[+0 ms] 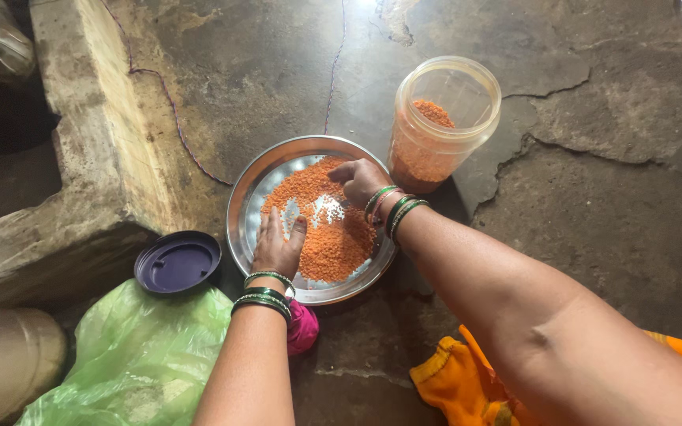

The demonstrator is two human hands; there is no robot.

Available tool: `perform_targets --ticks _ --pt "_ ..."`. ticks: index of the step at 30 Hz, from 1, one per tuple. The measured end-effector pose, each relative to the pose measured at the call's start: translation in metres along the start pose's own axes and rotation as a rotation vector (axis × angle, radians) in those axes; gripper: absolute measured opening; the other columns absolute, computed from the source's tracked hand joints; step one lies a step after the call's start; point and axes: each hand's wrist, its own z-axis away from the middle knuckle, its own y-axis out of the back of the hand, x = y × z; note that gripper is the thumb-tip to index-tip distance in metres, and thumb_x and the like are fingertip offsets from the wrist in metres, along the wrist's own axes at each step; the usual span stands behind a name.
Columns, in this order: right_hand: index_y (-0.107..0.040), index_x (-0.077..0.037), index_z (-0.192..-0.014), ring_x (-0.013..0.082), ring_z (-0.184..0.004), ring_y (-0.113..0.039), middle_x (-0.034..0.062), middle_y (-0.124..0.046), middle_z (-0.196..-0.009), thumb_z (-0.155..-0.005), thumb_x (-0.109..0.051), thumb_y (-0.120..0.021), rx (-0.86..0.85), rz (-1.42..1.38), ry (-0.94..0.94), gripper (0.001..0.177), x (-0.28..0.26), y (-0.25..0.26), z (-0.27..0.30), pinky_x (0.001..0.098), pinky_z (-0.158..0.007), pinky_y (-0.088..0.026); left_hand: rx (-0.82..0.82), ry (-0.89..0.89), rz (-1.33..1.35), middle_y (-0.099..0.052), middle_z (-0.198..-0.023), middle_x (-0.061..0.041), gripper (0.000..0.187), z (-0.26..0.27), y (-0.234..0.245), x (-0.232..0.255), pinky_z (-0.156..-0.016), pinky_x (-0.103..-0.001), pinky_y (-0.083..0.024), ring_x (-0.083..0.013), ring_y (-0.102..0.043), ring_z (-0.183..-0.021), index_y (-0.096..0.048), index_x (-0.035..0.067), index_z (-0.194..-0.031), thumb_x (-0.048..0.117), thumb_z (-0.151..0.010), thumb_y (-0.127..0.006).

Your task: The person sits on the floor and sorts orange lentils by hand in a metal tray, picking out small debris. They then pour the lentils from a plastic jar into the tray and continue sorting before transferring the lentils back into the jar.

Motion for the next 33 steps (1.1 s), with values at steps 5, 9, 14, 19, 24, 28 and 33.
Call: perform_targets --ticks 5,9,14,19,24,28,33 --pt "-0.076 -0.006 -0.117 0.0194 -0.102 -0.074 0.0114 -0.079 -0.113 -0.075 0.014 -0.051 -0.332 -0.037 0.066 0.053 -0.019 -0.008 0.014 0.0314 -0.093 -0.059 0.02 0.003 -0.002 -0.025 -0.163 -0.028 0.102 0.002 0.0 0.007 -0.124 -0.046 -0.019 -0.0431 -0.02 -0.154 -0.026 0.004 -0.159 0.077 -0.091 -0.041" --pt "-0.078 -0.004 -0.113 0.0195 -0.097 -0.075 0.0132 -0.08 -0.106 -0.077 0.012 -0.049 -0.566 -0.023 0.035 0.049 -0.034 -0.024 0.029 0.035 -0.087 -0.062 0.043 0.011 -0.028 -0.024 -0.165 -0.025 0.099 0.004 0.001 0.009 -0.123 -0.048 -0.02 -0.0448 -0.021 -0.152 -0.026 0.007 -0.16 0.077 -0.091 -0.041" --pt "-0.076 -0.006 -0.114 0.0214 -0.101 -0.074 0.0124 -0.079 -0.106 -0.08 0.007 -0.056 -0.616 0.356 0.095 0.042 -0.047 -0.045 0.036 0.0343 -0.091 -0.057 0.148 -0.024 -0.115 -0.026 -0.165 -0.024 0.096 0.005 0.005 0.006 -0.124 -0.053 -0.013 -0.0438 -0.021 -0.153 -0.024 0.01 -0.161 0.075 -0.093 -0.039" --pt "-0.076 -0.01 -0.117 0.0242 -0.104 -0.074 0.012 -0.079 -0.107 -0.076 0.009 -0.055 -0.582 0.383 0.124 0.05 -0.052 -0.051 0.041 0.0358 -0.093 -0.056 0.146 0.009 -0.145 -0.027 -0.164 -0.023 0.095 0.007 0.008 0.004 -0.124 -0.055 -0.011 -0.0442 -0.021 -0.152 -0.023 0.014 -0.162 0.076 -0.092 -0.039" --pt "-0.068 -0.015 -0.129 0.0266 -0.112 -0.069 0.0115 -0.073 -0.117 -0.083 -0.005 -0.068 -0.296 0.406 0.101 0.047 -0.066 -0.041 0.043 0.0385 -0.098 -0.052 0.117 0.027 -0.176 -0.025 -0.164 -0.024 0.096 0.008 0.011 0.005 -0.124 -0.056 -0.01 -0.0451 -0.019 -0.152 -0.022 0.015 -0.162 0.078 -0.091 -0.039" --pt "-0.069 -0.013 -0.13 0.0296 -0.113 -0.068 0.015 -0.072 -0.12 -0.084 -0.007 -0.071 -0.063 0.371 0.137 0.046 -0.062 -0.027 0.043 0.0391 -0.101 -0.052 0.1 0.056 -0.173 -0.024 -0.165 -0.023 0.096 0.007 0.012 0.01 -0.123 -0.057 -0.01 -0.0439 -0.018 -0.153 -0.023 0.016 -0.161 0.079 -0.09 -0.037" --pt "-0.076 -0.01 -0.12 0.0193 -0.106 -0.075 0.0093 -0.079 -0.114 -0.078 0.012 -0.052 -0.265 0.048 0.093 0.053 -0.048 -0.022 0.027 0.0332 -0.095 -0.059 0.113 0.036 -0.145 -0.024 -0.165 -0.024 0.097 0.008 0.012 0.014 -0.123 -0.056 -0.011 -0.0444 -0.018 -0.152 -0.024 0.016 -0.161 0.079 -0.09 -0.036"
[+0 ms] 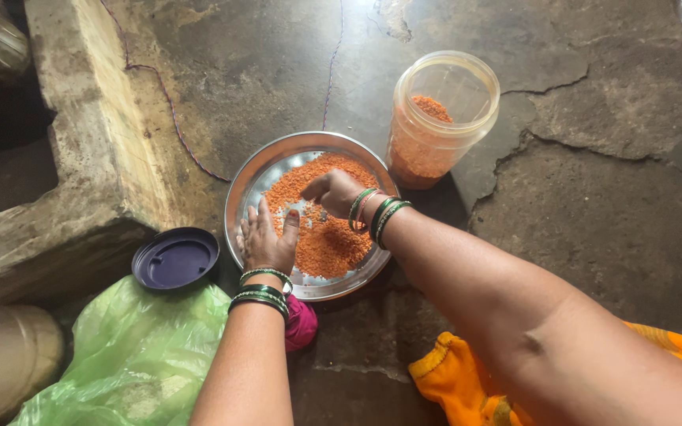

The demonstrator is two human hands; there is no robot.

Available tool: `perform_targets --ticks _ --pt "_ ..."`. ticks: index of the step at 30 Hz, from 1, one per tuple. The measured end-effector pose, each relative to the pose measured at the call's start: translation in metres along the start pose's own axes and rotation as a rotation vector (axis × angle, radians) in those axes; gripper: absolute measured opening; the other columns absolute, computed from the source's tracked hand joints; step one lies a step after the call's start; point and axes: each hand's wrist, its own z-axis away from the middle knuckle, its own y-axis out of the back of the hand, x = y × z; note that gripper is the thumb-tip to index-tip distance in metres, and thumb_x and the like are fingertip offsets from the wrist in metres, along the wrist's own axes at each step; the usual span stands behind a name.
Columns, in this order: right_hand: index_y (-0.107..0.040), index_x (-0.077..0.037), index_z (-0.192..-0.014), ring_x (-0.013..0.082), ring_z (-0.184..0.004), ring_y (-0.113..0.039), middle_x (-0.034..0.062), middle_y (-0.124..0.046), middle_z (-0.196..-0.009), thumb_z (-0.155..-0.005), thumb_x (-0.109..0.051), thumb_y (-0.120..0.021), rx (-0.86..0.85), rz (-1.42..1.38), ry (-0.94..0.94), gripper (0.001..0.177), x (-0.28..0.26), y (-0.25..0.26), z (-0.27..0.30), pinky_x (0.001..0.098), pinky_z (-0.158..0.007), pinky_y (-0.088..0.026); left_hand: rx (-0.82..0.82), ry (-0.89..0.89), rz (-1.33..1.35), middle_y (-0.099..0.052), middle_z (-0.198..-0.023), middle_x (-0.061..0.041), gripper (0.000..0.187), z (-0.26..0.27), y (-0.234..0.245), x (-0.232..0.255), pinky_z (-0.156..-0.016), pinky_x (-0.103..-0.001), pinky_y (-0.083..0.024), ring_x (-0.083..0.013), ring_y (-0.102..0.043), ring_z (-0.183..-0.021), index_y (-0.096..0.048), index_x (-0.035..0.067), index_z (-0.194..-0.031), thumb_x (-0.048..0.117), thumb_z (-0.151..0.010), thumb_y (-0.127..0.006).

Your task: The person sits on the floor and sorts orange lentils by hand in a metal tray, picking out small debris. They then pour the lentils from a plastic jar into the tray and continue sorting before transferring the lentils back into the jar.

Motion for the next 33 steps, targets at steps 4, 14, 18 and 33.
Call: perform_targets --ticks 4,14,18,33 --pt "-0.08 -0.004 -0.111 0.0186 -0.097 -0.076 0.0108 -0.081 -0.106 -0.079 0.014 -0.049 -0.292 -0.043 -0.031 0.048 -0.003 -0.001 0.002 0.0333 -0.087 -0.062 0.006 -0.011 -0.029 -0.025 -0.165 -0.023 0.097 -0.001 -0.003 0.002 -0.124 -0.055 -0.011 -0.0432 -0.02 -0.153 -0.025 0.013 -0.161 0.079 -0.091 -0.036" --pt "-0.08 -0.009 -0.111 0.0161 -0.097 -0.075 0.0068 -0.08 -0.109 -0.082 0.013 -0.042 -0.473 0.047 -0.183 0.052 -0.015 0.003 0.025 0.0307 -0.088 -0.061 0.014 -0.014 -0.019 -0.026 -0.164 -0.023 0.094 0.002 -0.003 0.004 -0.124 -0.052 -0.012 -0.0427 -0.02 -0.153 -0.026 0.013 -0.161 0.076 -0.092 -0.038" --pt "-0.081 -0.006 -0.111 0.0162 -0.102 -0.077 0.0085 -0.081 -0.107 -0.077 0.015 -0.045 -0.335 -0.035 -0.138 0.053 0.004 0.007 0.025 0.0277 -0.095 -0.059 -0.006 0.006 0.0 -0.025 -0.165 -0.022 0.095 0.004 -0.001 0.008 -0.124 -0.052 -0.012 -0.043 -0.02 -0.153 -0.026 0.013 -0.161 0.076 -0.092 -0.039" --pt "-0.076 -0.008 -0.114 0.0331 -0.106 -0.067 0.0159 -0.073 -0.111 -0.08 0.001 -0.057 0.682 0.503 0.313 0.039 -0.088 0.06 0.043 0.0417 -0.098 -0.051 0.142 -0.062 0.215 -0.028 -0.163 -0.029 0.093 -0.009 0.005 0.034 -0.124 -0.047 -0.022 -0.0434 -0.026 -0.153 -0.035 0.007 -0.157 0.075 -0.095 -0.038"
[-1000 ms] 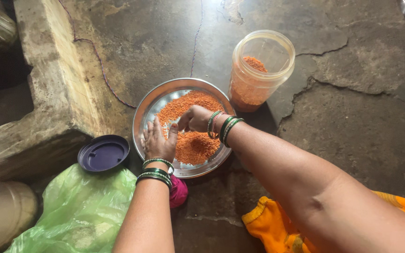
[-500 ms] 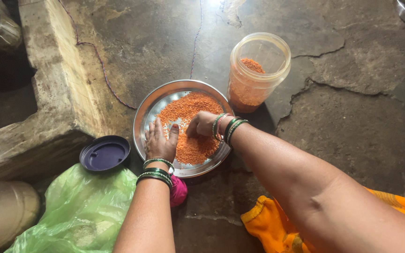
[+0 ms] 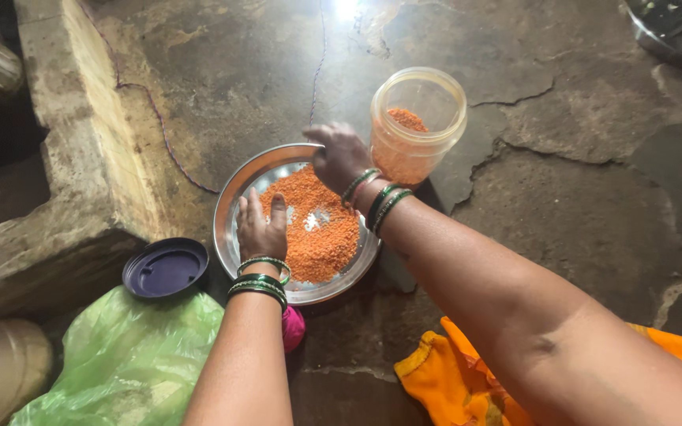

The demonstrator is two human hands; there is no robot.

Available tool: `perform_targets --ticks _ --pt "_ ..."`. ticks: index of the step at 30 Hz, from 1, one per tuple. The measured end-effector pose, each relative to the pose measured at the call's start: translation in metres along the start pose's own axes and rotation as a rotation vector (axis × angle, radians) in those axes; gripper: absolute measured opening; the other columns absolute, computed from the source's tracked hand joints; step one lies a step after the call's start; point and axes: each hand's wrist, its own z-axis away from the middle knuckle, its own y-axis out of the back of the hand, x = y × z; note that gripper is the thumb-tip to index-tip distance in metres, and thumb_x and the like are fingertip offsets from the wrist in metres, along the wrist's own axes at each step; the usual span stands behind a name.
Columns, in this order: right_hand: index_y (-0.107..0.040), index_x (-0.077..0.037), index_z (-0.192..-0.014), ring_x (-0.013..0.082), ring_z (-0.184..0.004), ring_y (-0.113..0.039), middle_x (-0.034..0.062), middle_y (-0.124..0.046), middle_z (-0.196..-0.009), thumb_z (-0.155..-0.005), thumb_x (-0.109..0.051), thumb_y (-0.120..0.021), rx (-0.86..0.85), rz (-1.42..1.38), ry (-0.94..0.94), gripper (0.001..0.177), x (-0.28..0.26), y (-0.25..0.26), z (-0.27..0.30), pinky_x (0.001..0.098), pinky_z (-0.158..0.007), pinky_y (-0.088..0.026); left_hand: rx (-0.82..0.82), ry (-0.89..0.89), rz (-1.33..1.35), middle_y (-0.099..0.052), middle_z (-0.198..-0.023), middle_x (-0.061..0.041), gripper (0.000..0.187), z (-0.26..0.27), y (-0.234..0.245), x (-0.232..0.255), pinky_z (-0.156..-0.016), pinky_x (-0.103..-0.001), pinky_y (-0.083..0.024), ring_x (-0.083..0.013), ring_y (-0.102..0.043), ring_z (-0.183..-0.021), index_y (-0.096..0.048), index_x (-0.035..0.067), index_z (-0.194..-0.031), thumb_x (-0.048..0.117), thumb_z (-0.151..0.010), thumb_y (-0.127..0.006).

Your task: The person sits on the floor and sorts orange lentils by hand in a metal tray, picking out small debris. They then pour the lentils from a plastic jar into the tray and continue sorting before transferring the lentils back into the jar.

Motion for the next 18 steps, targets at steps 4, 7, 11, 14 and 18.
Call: perform_targets --ticks 4,7,11,14,18 --pt "-0.072 -0.007 -0.115 0.0324 -0.107 -0.062 0.0146 -0.071 -0.111 -0.079 -0.008 -0.063 0.172 0.296 0.017 0.037 -0.003 0.036 -0.038 0.0466 -0.097 -0.048 0.012 -0.019 0.116 -0.025 -0.163 -0.03 0.092 -0.008 -0.002 0.018 -0.124 -0.046 -0.02 -0.0426 -0.022 -0.154 -0.032 0.004 -0.157 0.074 -0.097 -0.036" --pt "-0.07 -0.008 -0.116 0.0311 -0.114 -0.059 0.0144 -0.069 -0.118 -0.08 -0.013 -0.064 0.247 0.476 -0.192 0.037 0.011 0.074 -0.061 0.0519 -0.098 -0.045 0.001 -0.056 0.16 -0.024 -0.164 -0.03 0.093 -0.012 -0.001 0.034 -0.125 -0.046 -0.02 -0.0421 -0.021 -0.154 -0.032 0.004 -0.158 0.074 -0.097 -0.035" --pt "-0.066 -0.006 -0.122 0.0293 -0.114 -0.059 0.0155 -0.067 -0.117 -0.083 -0.028 -0.067 0.154 0.474 -0.495 0.045 0.022 0.116 -0.064 0.0483 -0.102 -0.044 -0.025 -0.017 0.17 -0.023 -0.164 -0.027 0.092 -0.014 0.003 0.051 -0.123 -0.046 -0.019 -0.0413 -0.02 -0.153 -0.034 0.007 -0.158 0.074 -0.094 -0.034" --pt "-0.067 -0.004 -0.118 0.0294 -0.109 -0.065 0.0171 -0.069 -0.115 -0.09 -0.044 -0.069 0.011 0.43 -0.606 0.049 0.015 0.125 -0.055 0.0444 -0.097 -0.052 -0.016 -0.006 0.206 -0.023 -0.165 -0.028 0.092 -0.014 0.002 0.057 -0.124 -0.046 -0.019 -0.0406 -0.02 -0.154 -0.035 0.006 -0.157 0.074 -0.095 -0.033" --pt "-0.071 -0.005 -0.115 0.0327 -0.097 -0.072 0.0192 -0.072 -0.108 -0.09 -0.06 -0.069 -0.21 0.393 -0.68 0.061 0.002 0.12 -0.043 0.0447 -0.085 -0.059 -0.012 -0.001 0.234 -0.026 -0.164 -0.028 0.092 -0.014 -0.004 0.057 -0.123 -0.045 -0.022 -0.04 -0.023 -0.154 -0.036 0.004 -0.156 0.075 -0.096 -0.031"
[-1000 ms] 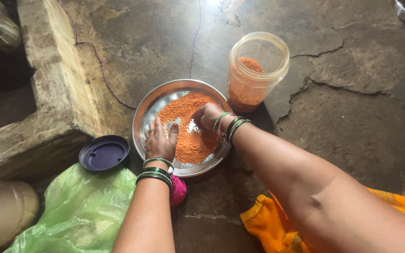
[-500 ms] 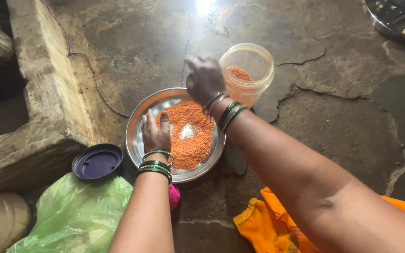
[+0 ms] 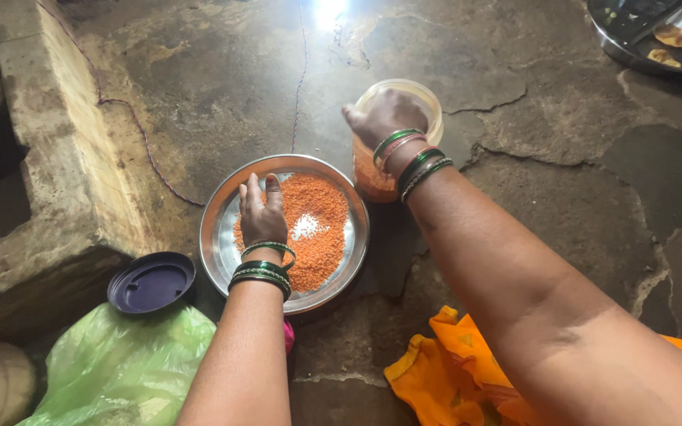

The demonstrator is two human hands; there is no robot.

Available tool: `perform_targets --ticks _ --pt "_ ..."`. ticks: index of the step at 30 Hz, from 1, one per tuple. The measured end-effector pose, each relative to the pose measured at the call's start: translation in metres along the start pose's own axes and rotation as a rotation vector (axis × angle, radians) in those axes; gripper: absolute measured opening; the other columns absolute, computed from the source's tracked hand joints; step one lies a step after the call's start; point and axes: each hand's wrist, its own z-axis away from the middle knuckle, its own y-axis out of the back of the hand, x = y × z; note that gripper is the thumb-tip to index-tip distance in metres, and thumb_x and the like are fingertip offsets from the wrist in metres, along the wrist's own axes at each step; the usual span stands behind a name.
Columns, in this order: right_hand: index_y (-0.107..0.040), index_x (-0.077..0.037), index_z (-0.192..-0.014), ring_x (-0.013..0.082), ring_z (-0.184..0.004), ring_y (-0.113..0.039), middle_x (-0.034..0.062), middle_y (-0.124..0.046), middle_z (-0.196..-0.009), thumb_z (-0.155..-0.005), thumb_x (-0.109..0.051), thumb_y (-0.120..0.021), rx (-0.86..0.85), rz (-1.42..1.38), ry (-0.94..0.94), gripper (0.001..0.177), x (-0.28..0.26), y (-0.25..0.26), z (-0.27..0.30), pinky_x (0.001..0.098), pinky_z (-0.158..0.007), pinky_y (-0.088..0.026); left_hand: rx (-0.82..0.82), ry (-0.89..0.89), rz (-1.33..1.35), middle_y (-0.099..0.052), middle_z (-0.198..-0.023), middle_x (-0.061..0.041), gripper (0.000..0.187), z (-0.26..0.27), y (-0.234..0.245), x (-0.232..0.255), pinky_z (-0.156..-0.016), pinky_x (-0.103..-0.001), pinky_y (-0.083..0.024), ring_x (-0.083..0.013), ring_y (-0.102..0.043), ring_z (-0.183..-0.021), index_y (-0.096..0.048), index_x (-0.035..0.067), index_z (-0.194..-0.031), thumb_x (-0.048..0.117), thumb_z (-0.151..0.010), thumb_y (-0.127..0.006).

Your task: The person sits on the floor and sorts orange lentils by hand in a metal tray, picking out small debris. They then pour the lentils from a plastic jar into the tray and continue sorting before transferring the lentils back into the jar.

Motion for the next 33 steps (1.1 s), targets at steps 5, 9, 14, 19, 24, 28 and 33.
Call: perform_targets --ticks 5,9,14,19,24,28,33 --pt "-0.075 -0.007 -0.107 0.0342 -0.098 -0.073 0.0195 -0.074 -0.106 -0.091 -0.055 -0.067 -0.015 0.02 0.065 0.052 -0.002 -0.002 0.006 0.0456 -0.084 -0.058 -0.037 0.043 -0.025 -0.028 -0.163 -0.027 0.089 0.002 0.0 -0.008 -0.124 -0.045 -0.022 -0.0402 -0.025 -0.153 -0.039 0.006 -0.155 0.073 -0.096 -0.032" --pt "-0.075 -0.005 -0.106 0.0324 -0.092 -0.073 0.018 -0.073 -0.099 -0.094 -0.053 -0.064 0.018 0.001 0.062 0.051 0.0 -0.008 0.003 0.0458 -0.081 -0.058 -0.053 0.114 -0.072 -0.027 -0.164 -0.025 0.085 0.003 0.005 -0.015 -0.123 -0.047 -0.018 -0.0418 -0.02 -0.152 -0.039 0.008 -0.155 0.07 -0.097 -0.032" --pt "-0.074 -0.005 -0.116 0.0302 -0.087 -0.072 0.0154 -0.076 -0.091 -0.088 -0.016 -0.061 0.674 -0.14 0.697 0.033 -0.002 -0.042 -0.013 0.0437 -0.083 -0.057 0.035 0.106 -0.06 -0.029 -0.162 -0.026 0.085 0.002 0.015 -0.027 -0.123 -0.045 -0.02 -0.0395 -0.023 -0.153 -0.039 0.006 -0.154 0.07 -0.098 -0.033" --pt "-0.078 -0.009 -0.109 0.0168 -0.091 -0.076 0.01 -0.078 -0.102 -0.092 -0.01 -0.067 -0.346 -0.58 0.766 0.02 -0.033 -0.147 0.005 0.0342 -0.086 -0.059 0.101 0.065 -0.067 -0.034 -0.16 -0.027 0.086 0.0 0.026 -0.042 -0.123 -0.044 -0.022 -0.0393 -0.028 -0.151 -0.04 0.003 -0.154 0.069 -0.099 -0.034" --pt "-0.078 -0.007 -0.115 0.0208 -0.097 -0.073 0.0118 -0.081 -0.108 -0.089 -0.005 -0.063 -1.043 -0.578 0.744 0.03 -0.027 -0.229 0.062 0.0334 -0.089 -0.06 0.152 0.06 -0.083 -0.038 -0.16 -0.024 0.085 0.003 0.043 -0.054 -0.124 -0.042 -0.023 -0.0364 -0.032 -0.151 -0.04 0.003 -0.153 0.069 -0.099 -0.033" --pt "-0.078 -0.006 -0.116 0.0163 -0.102 -0.072 0.011 -0.079 -0.111 -0.075 0.011 -0.056 -1.0 -0.458 0.697 0.049 -0.026 -0.249 0.077 0.03 -0.094 -0.054 0.106 0.158 -0.138 -0.035 -0.16 -0.025 0.086 0.006 0.055 -0.062 -0.121 -0.043 -0.024 -0.0376 -0.031 -0.149 -0.04 0.007 -0.155 0.07 -0.097 -0.032" --pt "-0.079 -0.002 -0.111 0.0201 -0.102 -0.075 0.0118 -0.08 -0.114 -0.075 0.014 -0.048 -0.809 -0.617 0.492 0.049 -0.019 -0.252 0.055 0.0328 -0.092 -0.058 0.067 0.152 -0.153 -0.034 -0.16 -0.025 0.088 0.006 0.053 -0.077 -0.122 -0.043 -0.022 -0.037 -0.029 -0.151 -0.039 0.006 -0.155 0.073 -0.097 -0.029"
